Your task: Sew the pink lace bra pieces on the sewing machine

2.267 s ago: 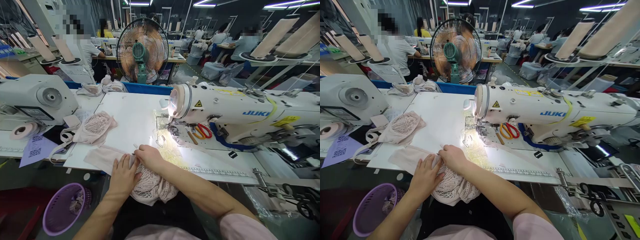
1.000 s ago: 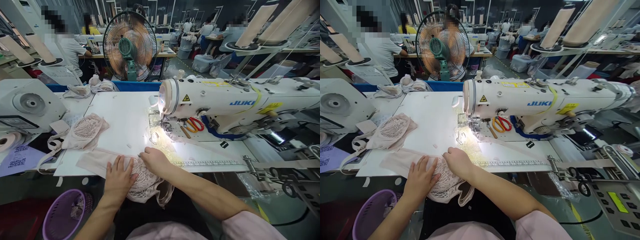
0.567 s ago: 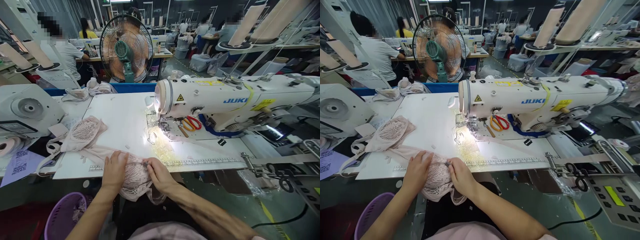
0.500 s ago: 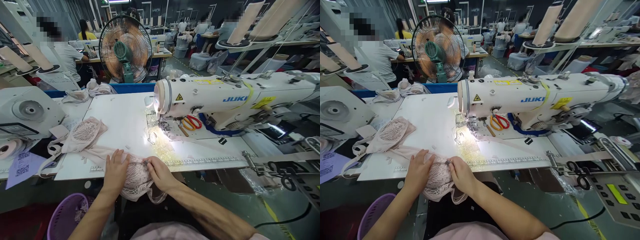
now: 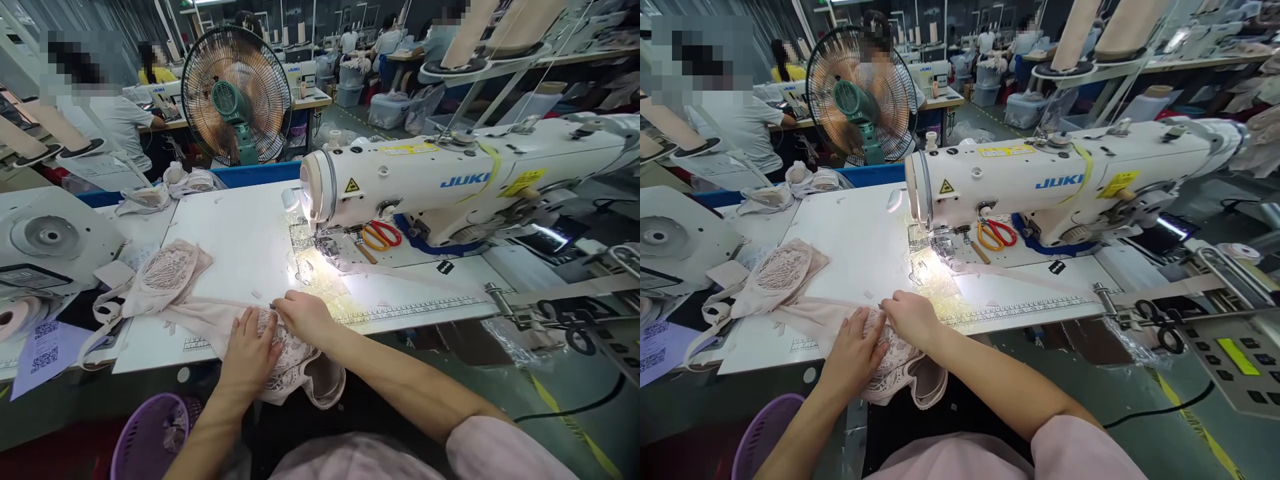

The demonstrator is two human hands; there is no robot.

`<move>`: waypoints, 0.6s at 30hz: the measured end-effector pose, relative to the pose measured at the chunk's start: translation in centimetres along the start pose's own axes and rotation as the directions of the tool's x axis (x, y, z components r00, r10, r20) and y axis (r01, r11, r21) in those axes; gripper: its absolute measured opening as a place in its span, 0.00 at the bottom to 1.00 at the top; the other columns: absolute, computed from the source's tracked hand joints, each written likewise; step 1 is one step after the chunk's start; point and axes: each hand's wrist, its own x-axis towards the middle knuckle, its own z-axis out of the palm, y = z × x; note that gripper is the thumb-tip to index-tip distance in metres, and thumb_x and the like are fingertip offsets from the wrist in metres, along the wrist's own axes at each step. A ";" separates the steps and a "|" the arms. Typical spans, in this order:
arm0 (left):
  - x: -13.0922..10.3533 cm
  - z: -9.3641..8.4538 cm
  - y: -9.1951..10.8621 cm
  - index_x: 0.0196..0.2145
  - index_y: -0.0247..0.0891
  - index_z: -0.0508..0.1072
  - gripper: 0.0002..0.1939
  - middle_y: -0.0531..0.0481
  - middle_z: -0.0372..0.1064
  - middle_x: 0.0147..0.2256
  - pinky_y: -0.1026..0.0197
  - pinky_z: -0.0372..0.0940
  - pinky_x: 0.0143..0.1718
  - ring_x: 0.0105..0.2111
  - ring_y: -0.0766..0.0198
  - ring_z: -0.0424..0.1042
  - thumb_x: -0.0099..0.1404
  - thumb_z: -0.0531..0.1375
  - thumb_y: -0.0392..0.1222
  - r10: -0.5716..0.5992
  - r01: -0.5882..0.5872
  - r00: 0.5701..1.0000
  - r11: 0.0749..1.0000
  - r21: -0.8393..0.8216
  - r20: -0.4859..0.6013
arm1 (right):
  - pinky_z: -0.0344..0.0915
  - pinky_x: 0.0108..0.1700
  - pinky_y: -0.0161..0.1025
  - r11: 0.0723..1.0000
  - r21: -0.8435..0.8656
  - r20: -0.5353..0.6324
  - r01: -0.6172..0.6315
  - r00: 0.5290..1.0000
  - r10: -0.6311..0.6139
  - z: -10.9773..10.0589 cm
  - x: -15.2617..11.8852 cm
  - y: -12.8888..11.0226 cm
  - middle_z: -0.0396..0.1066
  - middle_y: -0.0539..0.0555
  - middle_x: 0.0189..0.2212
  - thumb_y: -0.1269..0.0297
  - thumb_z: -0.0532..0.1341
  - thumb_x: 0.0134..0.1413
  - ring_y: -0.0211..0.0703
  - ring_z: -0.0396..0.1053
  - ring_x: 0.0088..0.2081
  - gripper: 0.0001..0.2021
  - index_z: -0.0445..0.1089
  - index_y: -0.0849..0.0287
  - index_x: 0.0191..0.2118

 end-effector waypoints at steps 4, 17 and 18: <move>0.0 -0.2 -0.4 0.57 0.37 0.72 0.26 0.27 0.67 0.55 0.38 0.65 0.53 0.57 0.38 0.66 0.66 0.60 0.52 0.030 -0.030 1.000 0.999 0.020 0.005 | 0.52 0.28 0.37 0.996 -0.080 0.013 0.026 1.000 -0.025 0.5 0.4 -0.5 0.71 0.53 0.35 0.66 0.53 0.66 0.41 0.67 0.34 0.11 0.73 0.56 0.45; 0.4 -1.1 0.3 0.57 0.45 0.73 0.30 0.26 0.68 0.54 0.36 0.67 0.51 0.55 0.36 0.69 0.58 0.68 0.54 0.006 -0.007 0.998 1.000 0.013 0.069 | 0.52 0.28 0.39 0.981 -0.162 0.142 0.109 0.986 -0.086 -1.7 -0.9 0.4 0.70 0.56 0.31 0.75 0.59 0.55 0.45 0.67 0.32 0.07 0.74 0.60 0.36; 0.5 -1.2 0.3 0.57 0.46 0.73 0.31 0.27 0.68 0.54 0.36 0.67 0.51 0.55 0.36 0.69 0.57 0.68 0.54 0.005 -0.006 0.997 1.000 0.014 0.080 | 0.52 0.28 0.39 0.980 -0.171 0.151 0.104 0.985 -0.078 -2.0 -1.1 0.6 0.69 0.56 0.30 0.75 0.59 0.55 0.45 0.67 0.31 0.07 0.74 0.60 0.36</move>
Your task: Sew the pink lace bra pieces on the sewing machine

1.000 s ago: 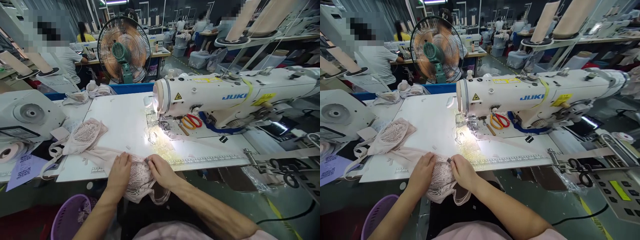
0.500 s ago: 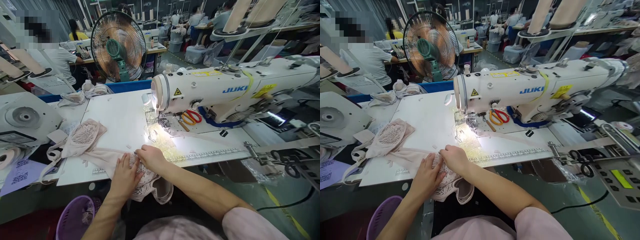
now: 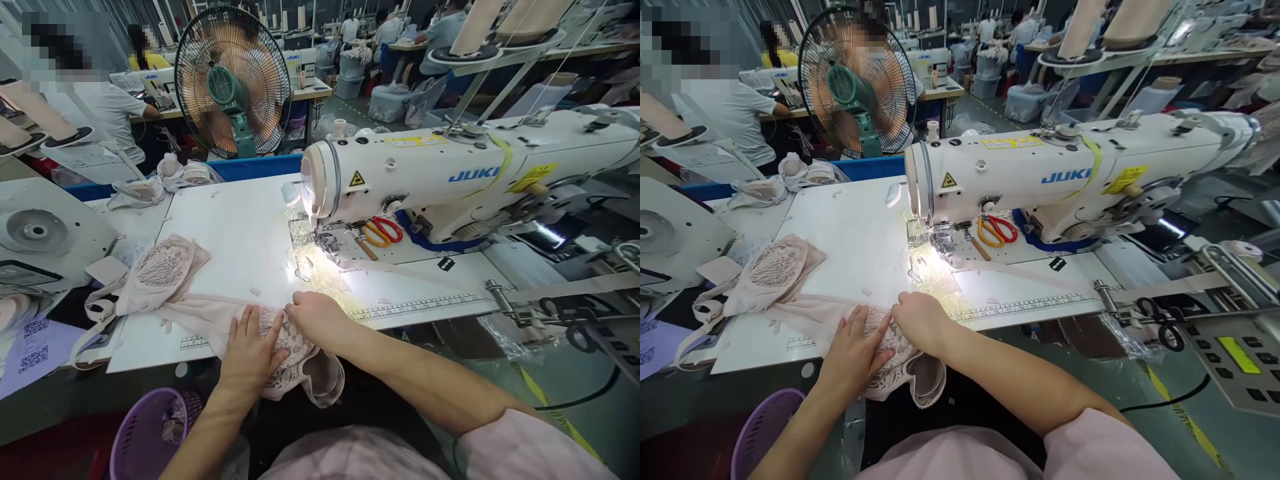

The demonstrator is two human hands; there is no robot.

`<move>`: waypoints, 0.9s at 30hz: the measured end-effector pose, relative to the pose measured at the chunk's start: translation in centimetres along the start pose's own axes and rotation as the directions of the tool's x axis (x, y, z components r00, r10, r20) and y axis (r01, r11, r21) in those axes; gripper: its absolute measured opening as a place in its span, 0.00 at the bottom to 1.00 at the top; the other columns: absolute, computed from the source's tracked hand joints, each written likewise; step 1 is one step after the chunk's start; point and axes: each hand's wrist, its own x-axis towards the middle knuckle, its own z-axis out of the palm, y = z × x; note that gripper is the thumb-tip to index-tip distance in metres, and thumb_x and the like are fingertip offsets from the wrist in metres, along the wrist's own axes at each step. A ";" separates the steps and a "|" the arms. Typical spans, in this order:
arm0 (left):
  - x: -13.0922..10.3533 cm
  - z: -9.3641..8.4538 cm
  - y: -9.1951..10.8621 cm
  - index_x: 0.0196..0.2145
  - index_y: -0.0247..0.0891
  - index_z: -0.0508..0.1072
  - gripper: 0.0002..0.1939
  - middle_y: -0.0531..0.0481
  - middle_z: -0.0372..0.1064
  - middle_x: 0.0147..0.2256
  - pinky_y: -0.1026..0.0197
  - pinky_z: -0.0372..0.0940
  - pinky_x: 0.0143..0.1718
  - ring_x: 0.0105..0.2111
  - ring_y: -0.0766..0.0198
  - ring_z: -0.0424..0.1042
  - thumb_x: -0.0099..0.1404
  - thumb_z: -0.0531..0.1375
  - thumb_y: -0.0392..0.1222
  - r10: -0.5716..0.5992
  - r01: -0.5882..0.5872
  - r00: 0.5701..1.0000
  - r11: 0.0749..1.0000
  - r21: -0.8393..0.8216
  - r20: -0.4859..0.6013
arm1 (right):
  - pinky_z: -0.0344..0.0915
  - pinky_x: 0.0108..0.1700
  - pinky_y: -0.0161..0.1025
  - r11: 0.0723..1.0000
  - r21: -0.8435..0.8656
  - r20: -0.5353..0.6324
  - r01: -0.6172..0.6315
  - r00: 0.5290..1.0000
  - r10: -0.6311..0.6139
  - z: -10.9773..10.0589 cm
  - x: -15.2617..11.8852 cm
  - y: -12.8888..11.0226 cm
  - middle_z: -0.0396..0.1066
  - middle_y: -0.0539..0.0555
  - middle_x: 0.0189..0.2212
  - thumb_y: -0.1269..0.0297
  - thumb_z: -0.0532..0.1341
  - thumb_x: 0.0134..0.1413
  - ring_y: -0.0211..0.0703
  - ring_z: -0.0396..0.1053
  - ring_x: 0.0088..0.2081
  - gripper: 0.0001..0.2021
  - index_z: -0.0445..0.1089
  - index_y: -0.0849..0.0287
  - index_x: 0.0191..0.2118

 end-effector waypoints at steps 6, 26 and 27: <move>0.0 -0.1 0.0 0.58 0.46 0.72 0.30 0.29 0.67 0.55 0.35 0.66 0.52 0.57 0.36 0.66 0.60 0.67 0.53 -0.011 0.012 0.999 1.000 -0.026 0.045 | 0.49 0.27 0.38 1.000 0.017 -0.060 -0.004 0.998 0.006 0.0 0.4 0.0 0.68 0.55 0.31 0.72 0.57 0.59 0.43 0.65 0.32 0.08 0.73 0.59 0.39; 0.6 -0.6 -0.5 0.61 0.45 0.69 0.29 0.26 0.62 0.59 0.33 0.60 0.56 0.60 0.34 0.62 0.63 0.64 0.51 -0.030 0.044 0.984 0.996 -0.074 0.176 | 0.60 0.33 0.37 0.867 0.437 -0.041 -0.240 0.957 0.286 -1.4 -4.5 1.1 0.70 0.54 0.31 0.68 0.51 0.65 0.41 0.67 0.32 0.10 0.64 0.59 0.32; 0.9 -0.8 -0.7 0.61 0.44 0.69 0.29 0.25 0.62 0.59 0.33 0.59 0.57 0.61 0.34 0.61 0.64 0.63 0.51 -0.041 0.059 0.979 0.995 -0.081 0.202 | 0.62 0.33 0.37 0.818 0.523 -0.046 -0.238 0.951 0.306 -0.9 -5.5 0.8 0.69 0.53 0.30 0.67 0.51 0.65 0.41 0.67 0.31 0.10 0.63 0.58 0.32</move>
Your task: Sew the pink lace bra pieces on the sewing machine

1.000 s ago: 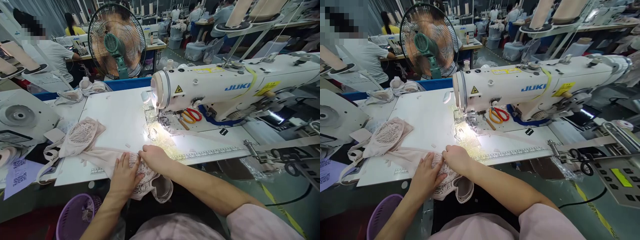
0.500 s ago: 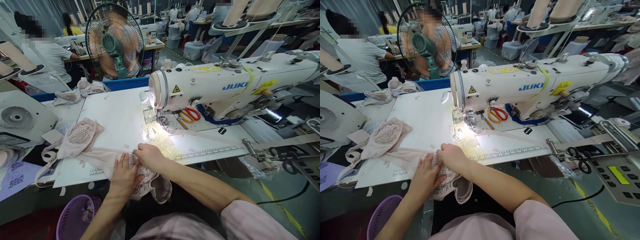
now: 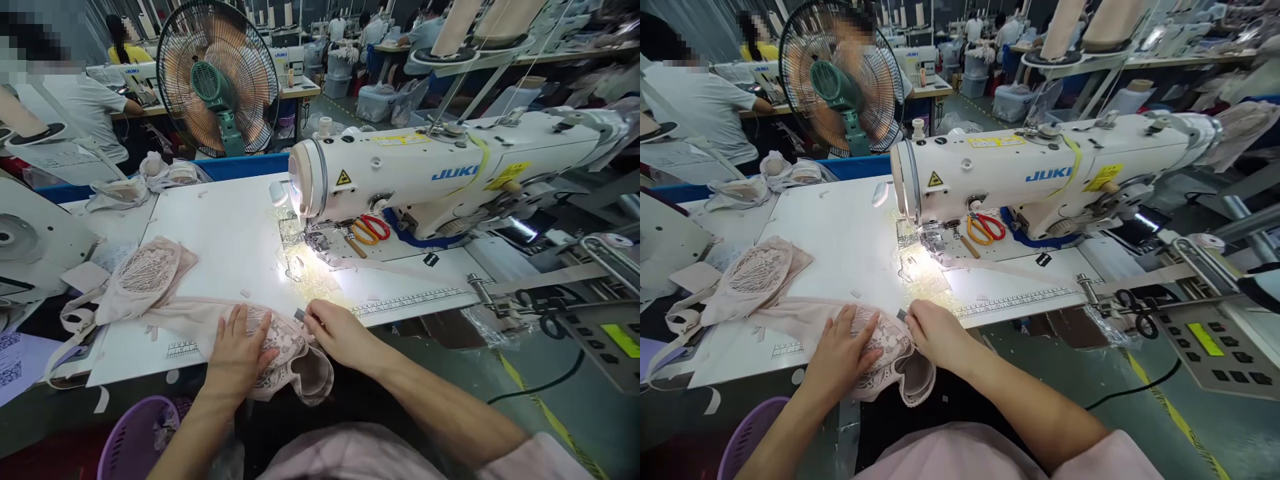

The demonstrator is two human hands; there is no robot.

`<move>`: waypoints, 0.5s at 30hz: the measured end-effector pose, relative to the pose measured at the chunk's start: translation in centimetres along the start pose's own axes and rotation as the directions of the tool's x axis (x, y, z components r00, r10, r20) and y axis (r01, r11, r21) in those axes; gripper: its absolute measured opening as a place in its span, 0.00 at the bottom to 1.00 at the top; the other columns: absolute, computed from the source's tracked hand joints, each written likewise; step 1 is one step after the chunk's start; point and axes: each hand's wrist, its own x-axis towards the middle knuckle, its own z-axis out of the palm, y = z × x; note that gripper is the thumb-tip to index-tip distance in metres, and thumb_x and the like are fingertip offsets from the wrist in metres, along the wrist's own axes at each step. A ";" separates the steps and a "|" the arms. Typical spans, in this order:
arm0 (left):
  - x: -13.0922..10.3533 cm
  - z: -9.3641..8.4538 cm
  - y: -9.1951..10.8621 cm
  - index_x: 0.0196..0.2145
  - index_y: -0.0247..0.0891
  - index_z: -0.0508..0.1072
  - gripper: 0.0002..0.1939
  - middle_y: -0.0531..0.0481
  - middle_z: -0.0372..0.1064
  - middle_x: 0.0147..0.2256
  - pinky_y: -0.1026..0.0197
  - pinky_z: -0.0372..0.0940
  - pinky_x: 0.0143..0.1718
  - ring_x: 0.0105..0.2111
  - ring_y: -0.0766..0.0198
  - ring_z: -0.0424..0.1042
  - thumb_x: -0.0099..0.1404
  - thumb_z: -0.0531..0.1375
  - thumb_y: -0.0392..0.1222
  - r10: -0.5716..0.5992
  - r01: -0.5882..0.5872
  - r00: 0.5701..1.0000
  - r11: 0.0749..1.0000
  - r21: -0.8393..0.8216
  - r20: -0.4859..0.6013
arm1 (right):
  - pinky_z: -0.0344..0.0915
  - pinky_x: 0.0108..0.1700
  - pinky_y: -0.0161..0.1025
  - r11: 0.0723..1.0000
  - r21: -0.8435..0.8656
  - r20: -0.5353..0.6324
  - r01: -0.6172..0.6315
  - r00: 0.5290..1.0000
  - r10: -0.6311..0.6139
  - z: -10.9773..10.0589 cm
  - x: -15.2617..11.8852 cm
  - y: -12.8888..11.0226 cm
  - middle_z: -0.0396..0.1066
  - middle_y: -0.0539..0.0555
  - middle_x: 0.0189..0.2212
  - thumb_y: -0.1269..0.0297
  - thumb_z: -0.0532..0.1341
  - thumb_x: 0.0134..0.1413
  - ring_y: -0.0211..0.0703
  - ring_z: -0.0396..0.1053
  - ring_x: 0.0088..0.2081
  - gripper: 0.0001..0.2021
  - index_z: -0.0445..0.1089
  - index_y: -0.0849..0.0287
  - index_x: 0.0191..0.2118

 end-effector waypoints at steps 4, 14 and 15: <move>1.3 -1.4 -0.9 0.62 0.41 0.67 0.28 0.25 0.59 0.62 0.33 0.57 0.59 0.62 0.35 0.59 0.67 0.59 0.51 -0.075 0.076 0.994 0.997 -0.010 0.075 | 0.69 0.38 0.38 0.948 0.302 -0.104 0.103 0.992 -0.075 3.5 -2.9 0.8 0.73 0.55 0.35 0.66 0.48 0.66 0.41 0.71 0.36 0.09 0.61 0.57 0.34; 1.5 0.4 -0.7 0.55 0.29 0.73 0.20 0.29 0.69 0.53 0.42 0.66 0.55 0.54 0.44 0.69 0.69 0.53 0.38 -0.032 0.022 0.981 0.998 -0.055 -0.191 | 0.66 0.60 0.49 0.841 -0.187 -0.269 0.508 0.797 -0.541 8.5 -2.3 2.6 0.76 0.63 0.47 0.74 0.49 0.63 0.46 0.71 0.53 0.10 0.68 0.61 0.40; 1.2 0.9 -1.0 0.55 0.29 0.72 0.20 0.30 0.69 0.53 0.46 0.68 0.53 0.53 0.46 0.70 0.69 0.51 0.36 -0.001 -0.018 0.978 0.996 -0.090 -0.208 | 0.63 0.61 0.53 0.837 -0.225 -0.250 0.498 0.801 -0.544 8.2 -2.3 3.0 0.76 0.62 0.47 0.75 0.49 0.63 0.47 0.72 0.52 0.11 0.68 0.61 0.39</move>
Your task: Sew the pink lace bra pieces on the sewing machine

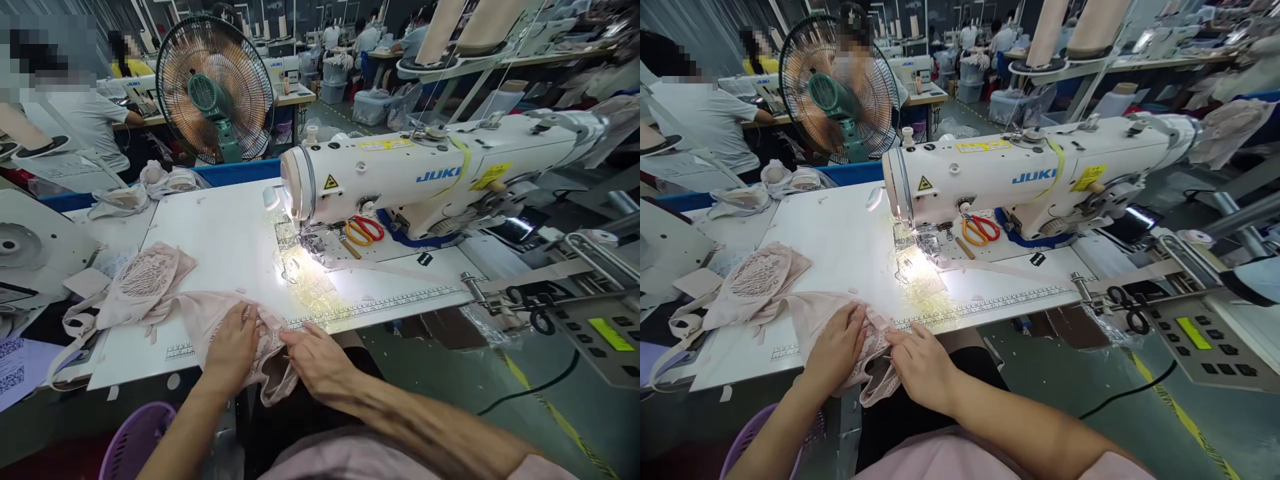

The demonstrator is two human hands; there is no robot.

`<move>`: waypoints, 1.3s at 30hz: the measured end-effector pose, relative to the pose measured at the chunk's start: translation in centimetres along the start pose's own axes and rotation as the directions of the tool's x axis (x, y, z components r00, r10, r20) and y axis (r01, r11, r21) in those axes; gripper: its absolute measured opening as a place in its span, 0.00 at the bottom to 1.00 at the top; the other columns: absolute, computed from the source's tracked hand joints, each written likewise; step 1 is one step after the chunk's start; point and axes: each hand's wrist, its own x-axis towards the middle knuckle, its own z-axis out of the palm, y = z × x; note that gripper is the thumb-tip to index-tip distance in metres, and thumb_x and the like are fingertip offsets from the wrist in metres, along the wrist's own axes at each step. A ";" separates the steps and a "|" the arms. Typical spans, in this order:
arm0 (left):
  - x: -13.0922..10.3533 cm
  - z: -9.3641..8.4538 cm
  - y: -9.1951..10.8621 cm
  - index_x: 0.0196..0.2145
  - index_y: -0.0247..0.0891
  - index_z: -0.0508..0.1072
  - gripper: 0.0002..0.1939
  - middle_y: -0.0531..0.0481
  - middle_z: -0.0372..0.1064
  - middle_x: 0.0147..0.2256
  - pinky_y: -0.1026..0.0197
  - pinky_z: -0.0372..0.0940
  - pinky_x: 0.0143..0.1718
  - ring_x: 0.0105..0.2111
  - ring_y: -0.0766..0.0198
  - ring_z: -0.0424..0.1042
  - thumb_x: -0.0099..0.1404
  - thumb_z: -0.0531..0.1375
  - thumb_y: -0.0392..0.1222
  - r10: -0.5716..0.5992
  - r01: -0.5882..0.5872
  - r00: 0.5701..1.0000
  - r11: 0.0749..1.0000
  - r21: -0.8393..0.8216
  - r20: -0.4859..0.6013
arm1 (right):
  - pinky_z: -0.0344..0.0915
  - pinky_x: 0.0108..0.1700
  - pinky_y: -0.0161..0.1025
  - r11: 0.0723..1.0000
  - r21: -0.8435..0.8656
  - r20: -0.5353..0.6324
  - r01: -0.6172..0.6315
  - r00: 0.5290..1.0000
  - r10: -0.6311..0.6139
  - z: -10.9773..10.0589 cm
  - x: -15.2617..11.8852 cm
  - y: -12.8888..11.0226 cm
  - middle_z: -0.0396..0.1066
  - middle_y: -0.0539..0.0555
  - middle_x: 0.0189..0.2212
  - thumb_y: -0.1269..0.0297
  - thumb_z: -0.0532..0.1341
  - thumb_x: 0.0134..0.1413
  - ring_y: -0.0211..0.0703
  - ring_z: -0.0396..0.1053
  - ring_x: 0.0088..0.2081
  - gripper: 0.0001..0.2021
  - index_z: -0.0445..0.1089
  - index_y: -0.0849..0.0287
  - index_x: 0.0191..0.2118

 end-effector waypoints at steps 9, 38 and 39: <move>-1.7 -0.9 -1.4 0.42 0.36 0.74 0.16 0.39 0.69 0.55 0.44 0.67 0.55 0.58 0.48 0.66 0.66 0.48 0.31 0.155 -0.160 0.987 0.965 -0.207 -0.044 | 0.54 0.66 0.61 0.996 -0.081 0.264 0.046 0.964 -0.023 -4.3 1.0 2.2 0.74 0.63 0.52 0.78 0.50 0.61 0.50 0.69 0.57 0.15 0.70 0.65 0.46; -1.9 -0.9 2.7 0.57 0.46 0.72 0.35 0.27 0.60 0.62 0.33 0.59 0.58 0.62 0.34 0.59 0.55 0.69 0.59 -0.049 0.037 0.980 0.997 0.061 0.193 | 0.52 0.29 0.36 0.962 -0.225 0.392 -0.152 0.890 0.232 -0.2 10.7 0.4 0.67 0.53 0.32 0.70 0.55 0.62 0.40 0.61 0.31 0.08 0.71 0.58 0.40; -1.9 -1.0 2.7 0.57 0.46 0.73 0.34 0.27 0.60 0.62 0.33 0.59 0.58 0.62 0.34 0.59 0.54 0.69 0.59 -0.058 0.046 0.977 0.997 0.065 0.207 | 0.52 0.29 0.36 0.963 -0.229 0.396 -0.141 0.890 0.224 -0.1 10.9 0.4 0.67 0.53 0.32 0.70 0.55 0.62 0.40 0.61 0.31 0.08 0.72 0.58 0.41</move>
